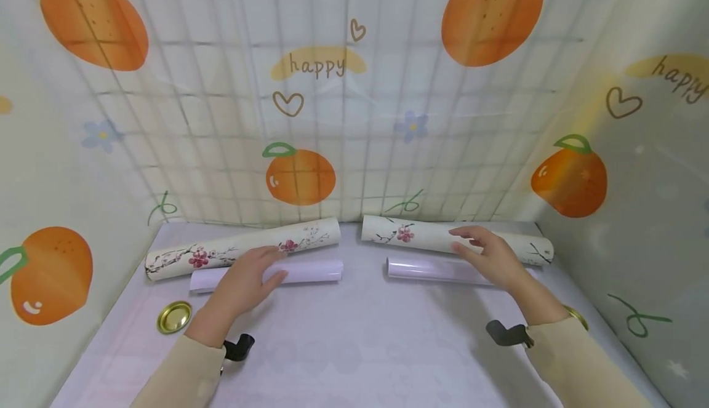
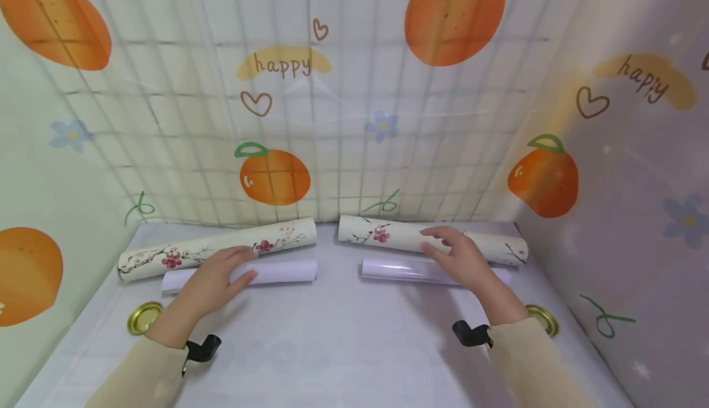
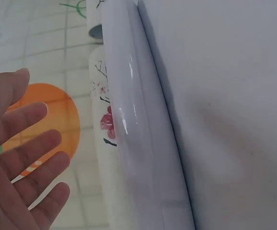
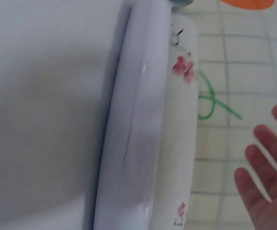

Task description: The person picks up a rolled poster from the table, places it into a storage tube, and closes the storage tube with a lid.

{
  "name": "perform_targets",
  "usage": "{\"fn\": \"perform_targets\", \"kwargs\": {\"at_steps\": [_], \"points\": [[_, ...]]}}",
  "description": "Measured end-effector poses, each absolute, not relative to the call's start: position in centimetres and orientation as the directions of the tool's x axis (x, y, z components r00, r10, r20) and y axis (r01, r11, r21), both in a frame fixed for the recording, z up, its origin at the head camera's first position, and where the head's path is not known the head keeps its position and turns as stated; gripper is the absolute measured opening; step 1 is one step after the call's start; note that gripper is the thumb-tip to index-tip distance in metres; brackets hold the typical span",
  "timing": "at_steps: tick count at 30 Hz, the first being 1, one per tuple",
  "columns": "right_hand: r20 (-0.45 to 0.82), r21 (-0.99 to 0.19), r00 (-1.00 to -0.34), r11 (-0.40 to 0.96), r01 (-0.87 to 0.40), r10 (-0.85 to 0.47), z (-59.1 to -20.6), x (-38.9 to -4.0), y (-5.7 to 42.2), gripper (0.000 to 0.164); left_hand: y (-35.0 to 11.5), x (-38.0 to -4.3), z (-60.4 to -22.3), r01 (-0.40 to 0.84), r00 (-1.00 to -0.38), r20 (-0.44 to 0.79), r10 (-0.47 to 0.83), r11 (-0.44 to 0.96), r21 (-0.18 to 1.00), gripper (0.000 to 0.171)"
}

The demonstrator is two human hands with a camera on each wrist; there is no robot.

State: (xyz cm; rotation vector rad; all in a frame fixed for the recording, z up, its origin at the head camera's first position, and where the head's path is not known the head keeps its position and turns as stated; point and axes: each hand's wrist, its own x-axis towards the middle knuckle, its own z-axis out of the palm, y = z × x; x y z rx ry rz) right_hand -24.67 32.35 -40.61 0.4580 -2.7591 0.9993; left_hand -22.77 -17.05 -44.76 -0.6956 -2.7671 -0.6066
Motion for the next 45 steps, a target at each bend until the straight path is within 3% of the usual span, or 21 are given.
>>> {"fn": "perform_targets", "kwargs": {"at_steps": [10,23,31,45], "points": [[0.195,-0.59,-0.96,0.757,-0.28,-0.202,-41.5,-27.3,34.5,0.043,-17.3,-24.3,-45.0,0.483,-0.876,0.228,0.426,0.772,0.413,0.042],[0.22,-0.63,-0.948,0.708,-0.317,-0.229,-42.9,-32.0,35.5,0.035,-17.9,-25.8,-46.5,0.398,-0.912,0.169,0.373,0.707,0.585,0.042],[0.157,-0.637,-0.961,0.72,-0.275,-0.229,-44.2,-33.3,35.7,0.039,-18.1,-26.5,-48.0,0.465,-0.883,0.226,0.411,0.71,0.529,0.04],[0.093,-0.571,-0.909,0.726,-0.384,-0.407,-44.3,-34.3,33.5,0.038,-18.6,-27.0,-49.1,0.5,-0.863,0.22,0.455,0.703,0.507,0.038]]}}
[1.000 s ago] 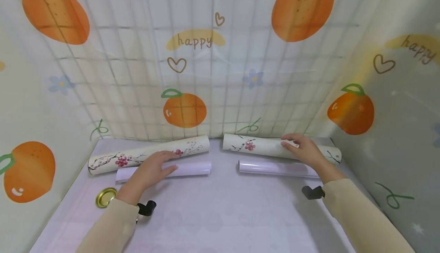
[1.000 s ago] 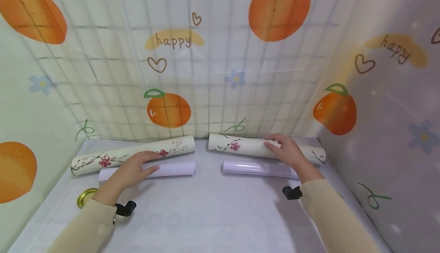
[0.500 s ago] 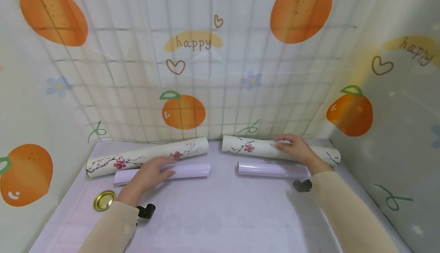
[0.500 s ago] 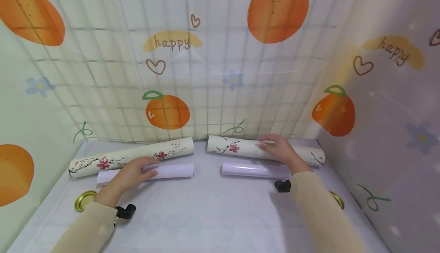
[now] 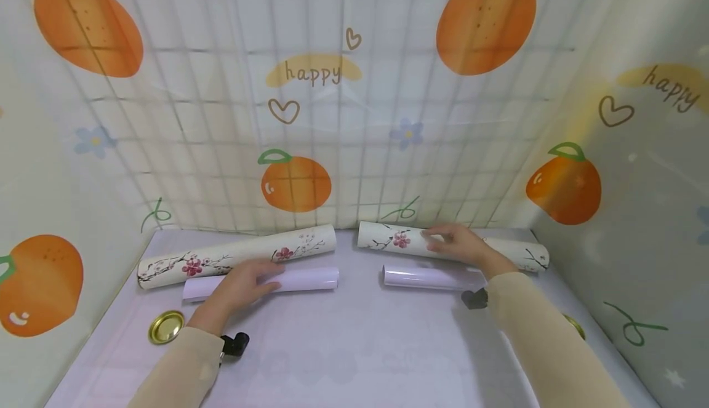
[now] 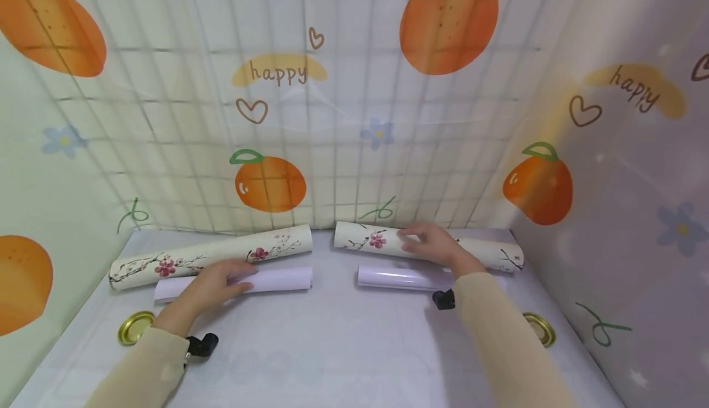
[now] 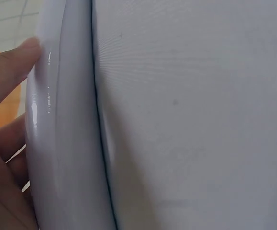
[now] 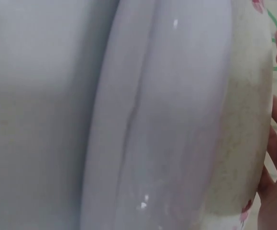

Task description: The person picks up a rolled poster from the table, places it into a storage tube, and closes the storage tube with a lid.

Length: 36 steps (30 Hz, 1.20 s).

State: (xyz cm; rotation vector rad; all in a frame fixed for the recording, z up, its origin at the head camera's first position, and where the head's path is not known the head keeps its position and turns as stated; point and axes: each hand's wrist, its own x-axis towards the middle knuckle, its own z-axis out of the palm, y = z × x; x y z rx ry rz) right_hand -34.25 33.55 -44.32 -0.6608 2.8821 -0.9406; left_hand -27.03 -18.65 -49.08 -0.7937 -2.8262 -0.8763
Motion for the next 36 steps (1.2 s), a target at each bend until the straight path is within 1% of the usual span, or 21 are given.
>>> {"fn": "perform_targets", "kwargs": {"at_steps": [4,8,15,19,25,31,36], "points": [[0.133,-0.505,-0.884,0.737,-0.449,-0.448,-44.5,-34.4,33.4,0.038,-18.5,-27.1,-49.2,0.475,-0.874,0.194,0.445,0.702,0.53,0.034],[0.143,-0.444,-0.877,0.763,-0.471,-0.458,-44.6,-34.5,33.1,0.039,-18.4,-27.2,-49.1,0.446,-0.888,0.168,0.427,0.716,0.537,0.033],[0.054,-0.503,-0.907,0.773,-0.387,-0.418,-45.4,-35.0,32.4,0.049,-18.2,-27.2,-49.1,0.447,-0.886,0.153,0.438,0.717,0.534,0.035],[0.04,-0.478,-0.908,0.79,-0.385,-0.418,-45.7,-35.3,32.3,0.056,-18.3,-27.2,-49.1,0.436,-0.89,0.135,0.436,0.724,0.535,0.038],[0.032,-0.419,-0.899,0.81,-0.409,-0.437,-45.9,-35.5,32.0,0.066,-18.5,-26.8,-49.0,0.422,-0.9,0.13,0.417,0.755,0.503,0.038],[0.003,-0.423,-0.902,0.818,-0.391,-0.431,-45.8,-35.7,32.0,0.068,-18.6,-26.5,-48.8,0.419,-0.903,0.139,0.408,0.759,0.499,0.038],[-0.019,-0.451,-0.903,0.81,-0.375,-0.429,-45.2,-35.5,32.1,0.069,-18.8,-26.2,-48.3,0.402,-0.911,0.128,0.392,0.774,0.489,0.039]]}}
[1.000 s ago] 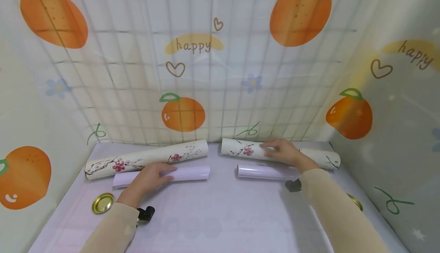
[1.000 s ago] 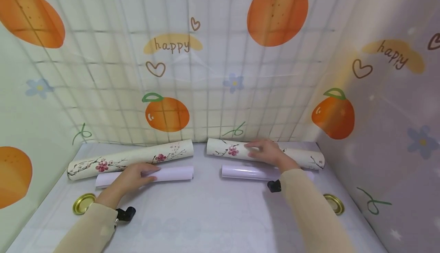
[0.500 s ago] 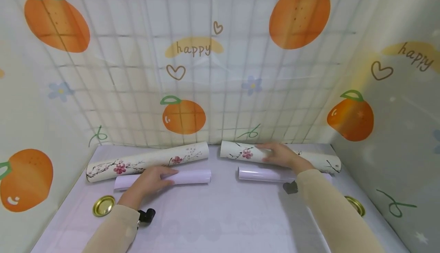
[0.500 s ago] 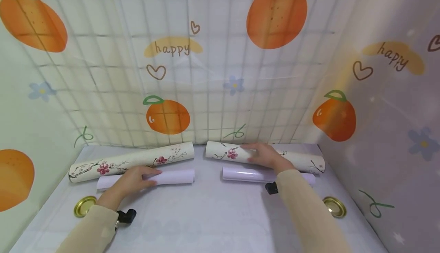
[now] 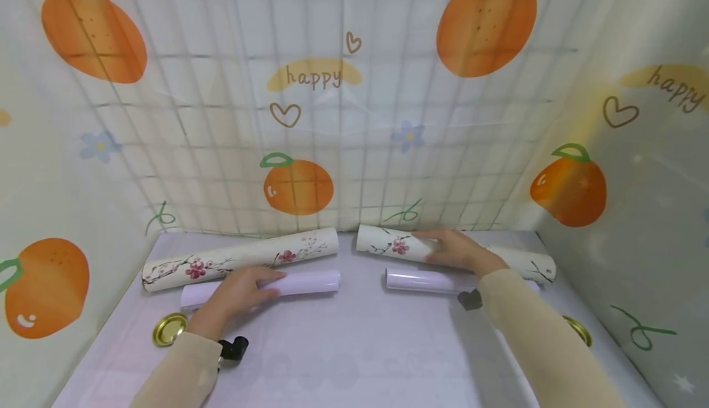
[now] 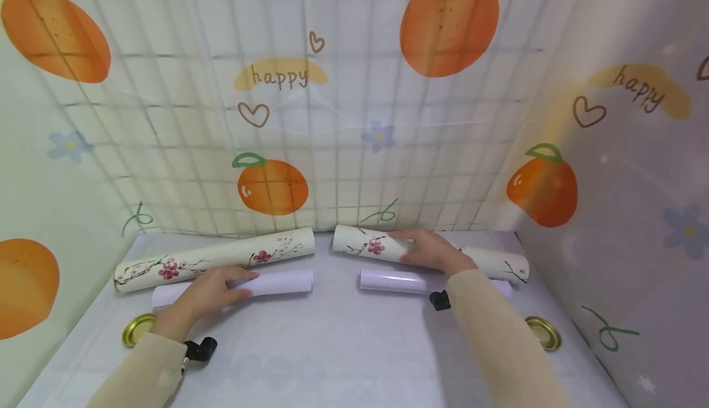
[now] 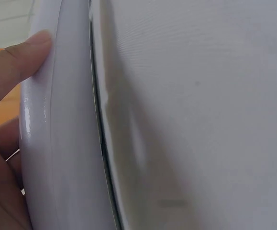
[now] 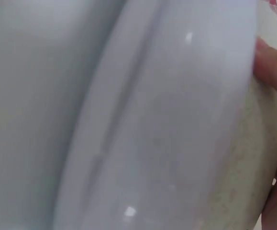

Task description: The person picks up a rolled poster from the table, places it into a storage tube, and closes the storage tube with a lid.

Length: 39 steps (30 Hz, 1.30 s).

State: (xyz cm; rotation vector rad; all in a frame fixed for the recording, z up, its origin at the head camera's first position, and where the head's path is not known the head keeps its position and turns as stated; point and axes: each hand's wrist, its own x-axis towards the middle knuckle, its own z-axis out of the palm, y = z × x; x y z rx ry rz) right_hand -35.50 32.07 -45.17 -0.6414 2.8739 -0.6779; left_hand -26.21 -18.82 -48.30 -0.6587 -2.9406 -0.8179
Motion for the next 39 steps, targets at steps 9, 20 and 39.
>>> {"fn": "perform_targets", "kwargs": {"at_steps": [9,20,39], "points": [[0.006,-0.48,-0.891,0.781,-0.401,-0.454,-42.3,-34.2,32.0,0.07,-19.3,-25.7,-47.6,0.411,-0.909,0.147,0.391,0.776,0.479,0.039],[0.086,-0.446,-0.854,0.747,-0.493,-0.513,-39.7,-31.7,32.2,0.07,-20.1,-24.1,-46.0,0.464,-0.886,0.242,0.395,0.753,0.468,0.041],[0.211,-0.347,-0.78,0.701,-0.623,-0.589,-39.1,-26.4,32.2,0.066,-20.7,-23.0,-44.2,0.615,-0.771,0.463,0.437,0.699,0.365,0.039]]}}
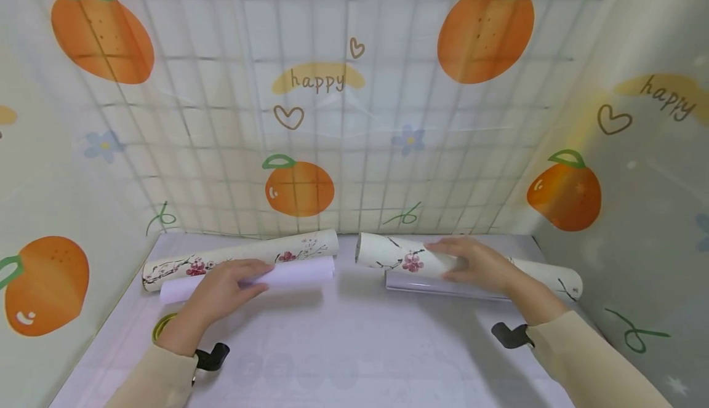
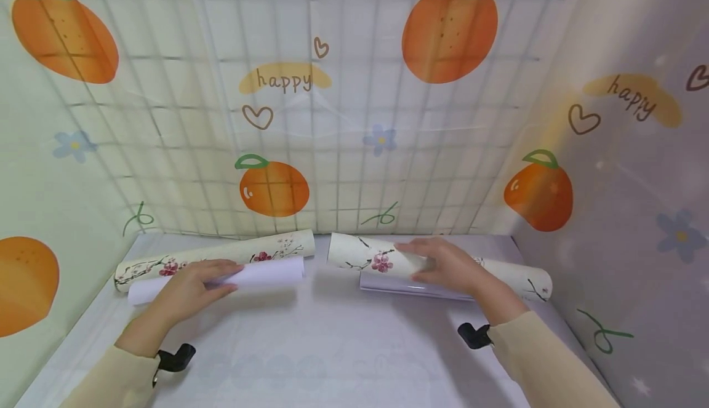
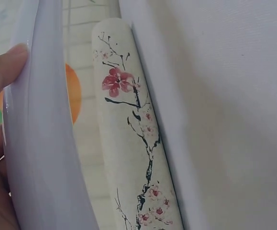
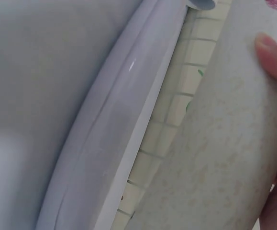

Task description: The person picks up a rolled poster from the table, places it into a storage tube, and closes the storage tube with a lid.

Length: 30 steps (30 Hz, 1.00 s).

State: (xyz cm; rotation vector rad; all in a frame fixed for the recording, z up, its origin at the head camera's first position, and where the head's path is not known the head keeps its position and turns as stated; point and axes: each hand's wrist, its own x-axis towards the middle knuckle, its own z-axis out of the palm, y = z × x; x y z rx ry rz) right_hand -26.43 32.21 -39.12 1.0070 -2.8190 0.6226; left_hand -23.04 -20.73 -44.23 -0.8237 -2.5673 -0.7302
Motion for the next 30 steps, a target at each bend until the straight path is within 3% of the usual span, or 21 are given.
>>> {"fn": "perform_targets", "kwargs": {"at_steps": [7,18,30], "points": [[0.199,-0.368,-0.788,0.701,-0.611,-0.583,-39.4,-24.9,32.1,0.067,-20.6,-23.0,-43.9,0.635,-0.752,0.477,0.455,0.693,0.34,0.04],[0.27,-0.307,-0.709,0.64,-0.704,-0.651,-40.7,-23.7,31.8,0.071,-20.2,-22.8,-43.5,0.672,-0.725,0.479,0.495,0.661,0.334,0.039],[0.257,-0.327,-0.725,0.648,-0.688,-0.639,-40.9,-22.4,31.1,0.068,-19.0,-22.8,-43.4,0.717,-0.68,0.506,0.53,0.626,0.308,0.04]]}}
